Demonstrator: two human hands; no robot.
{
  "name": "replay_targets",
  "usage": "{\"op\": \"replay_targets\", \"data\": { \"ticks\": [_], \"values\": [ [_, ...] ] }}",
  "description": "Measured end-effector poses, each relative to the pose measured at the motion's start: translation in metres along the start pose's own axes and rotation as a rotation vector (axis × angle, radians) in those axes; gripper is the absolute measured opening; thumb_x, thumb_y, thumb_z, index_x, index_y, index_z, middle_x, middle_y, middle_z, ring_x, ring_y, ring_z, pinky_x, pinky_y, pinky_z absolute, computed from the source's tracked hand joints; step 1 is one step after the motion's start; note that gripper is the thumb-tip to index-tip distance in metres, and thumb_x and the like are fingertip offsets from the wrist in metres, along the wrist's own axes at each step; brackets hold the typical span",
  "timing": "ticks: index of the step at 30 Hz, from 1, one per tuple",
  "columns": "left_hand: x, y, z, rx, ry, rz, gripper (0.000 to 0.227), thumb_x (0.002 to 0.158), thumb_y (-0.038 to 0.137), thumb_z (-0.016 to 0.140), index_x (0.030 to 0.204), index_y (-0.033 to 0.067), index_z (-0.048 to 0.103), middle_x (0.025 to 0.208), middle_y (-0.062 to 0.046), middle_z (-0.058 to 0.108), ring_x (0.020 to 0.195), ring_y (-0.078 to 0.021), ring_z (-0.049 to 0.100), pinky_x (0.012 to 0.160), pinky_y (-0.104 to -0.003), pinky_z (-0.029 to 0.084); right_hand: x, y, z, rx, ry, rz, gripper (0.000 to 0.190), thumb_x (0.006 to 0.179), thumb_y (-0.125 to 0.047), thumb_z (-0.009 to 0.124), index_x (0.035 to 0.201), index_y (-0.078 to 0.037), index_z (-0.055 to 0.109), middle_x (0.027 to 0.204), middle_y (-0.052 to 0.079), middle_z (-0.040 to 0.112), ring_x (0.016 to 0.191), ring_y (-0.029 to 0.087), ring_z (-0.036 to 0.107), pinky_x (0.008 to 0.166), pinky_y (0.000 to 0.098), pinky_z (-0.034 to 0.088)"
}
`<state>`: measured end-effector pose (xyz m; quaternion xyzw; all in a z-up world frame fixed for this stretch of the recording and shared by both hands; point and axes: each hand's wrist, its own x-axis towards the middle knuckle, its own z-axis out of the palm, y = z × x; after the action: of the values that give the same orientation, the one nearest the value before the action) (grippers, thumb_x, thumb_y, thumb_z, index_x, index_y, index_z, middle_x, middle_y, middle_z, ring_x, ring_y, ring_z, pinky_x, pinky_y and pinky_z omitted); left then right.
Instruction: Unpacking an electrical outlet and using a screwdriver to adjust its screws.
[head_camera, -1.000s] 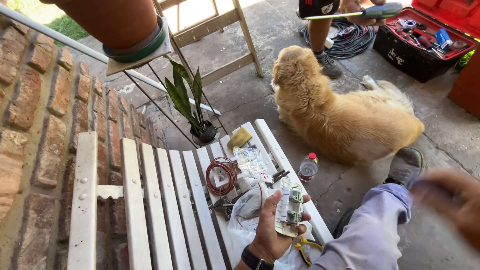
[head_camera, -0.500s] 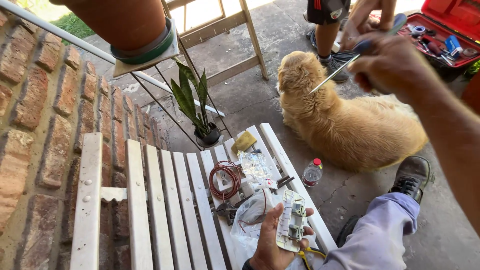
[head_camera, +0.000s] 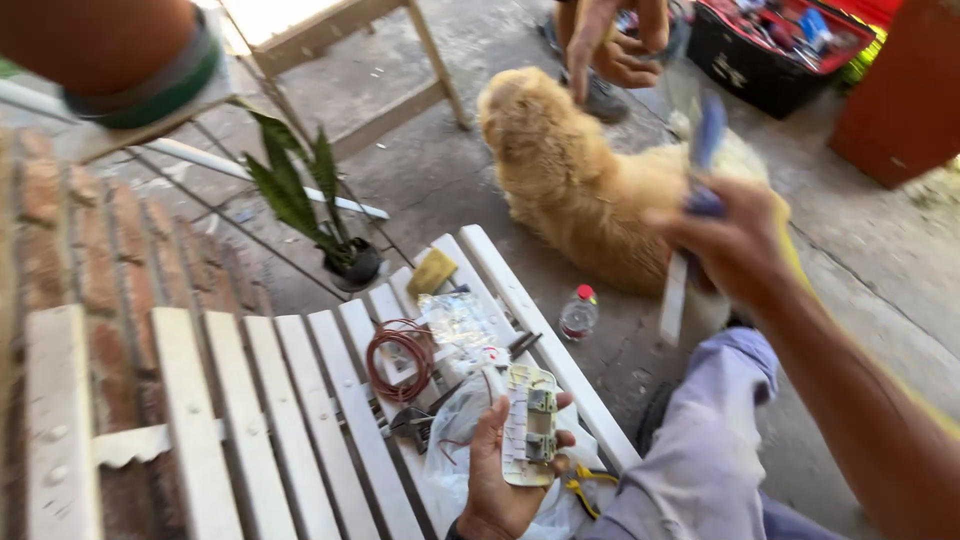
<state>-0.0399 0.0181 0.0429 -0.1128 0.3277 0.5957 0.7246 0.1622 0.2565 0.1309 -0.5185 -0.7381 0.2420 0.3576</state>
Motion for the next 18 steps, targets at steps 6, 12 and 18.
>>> {"op": "replay_targets", "data": {
  "ticks": [6,12,18],
  "values": [
    [0.006,-0.012,0.005,0.091,-0.047,-0.035,0.056,0.089,0.044,0.054,0.123,0.0004,0.062,0.121,-0.024,0.069,0.075,-0.0322,0.066,0.051,-0.033,0.044,-0.148,0.067,-0.049,0.904,0.079,0.890,0.019,0.092,-0.031,0.054,0.096,-0.014,0.060,0.103,0.019,0.075,0.058,0.013,0.054,0.041,0.0188,0.036],
    [0.012,-0.036,0.019,0.149,-0.104,-0.067,0.053,0.091,0.044,0.053,0.123,0.0023,0.061,0.121,-0.024,0.069,0.075,-0.0318,0.065,0.050,-0.033,0.044,-0.240,0.129,-0.049,1.102,0.135,0.794,0.041,0.091,-0.029,0.045,0.116,0.000,0.061,0.123,0.035,0.069,0.074,0.027,0.063,0.044,0.0246,0.035],
    [0.008,-0.062,0.035,0.125,-0.201,-0.194,0.061,0.092,0.041,0.052,0.140,0.0033,0.053,0.130,-0.023,0.063,0.083,-0.0289,0.065,0.055,-0.033,0.049,-0.265,0.106,-0.024,1.150,0.039,1.017,0.035,0.104,-0.044,0.053,0.101,-0.009,0.056,0.079,0.019,0.068,0.052,0.023,0.055,0.037,0.0266,0.035]
  ]
}}
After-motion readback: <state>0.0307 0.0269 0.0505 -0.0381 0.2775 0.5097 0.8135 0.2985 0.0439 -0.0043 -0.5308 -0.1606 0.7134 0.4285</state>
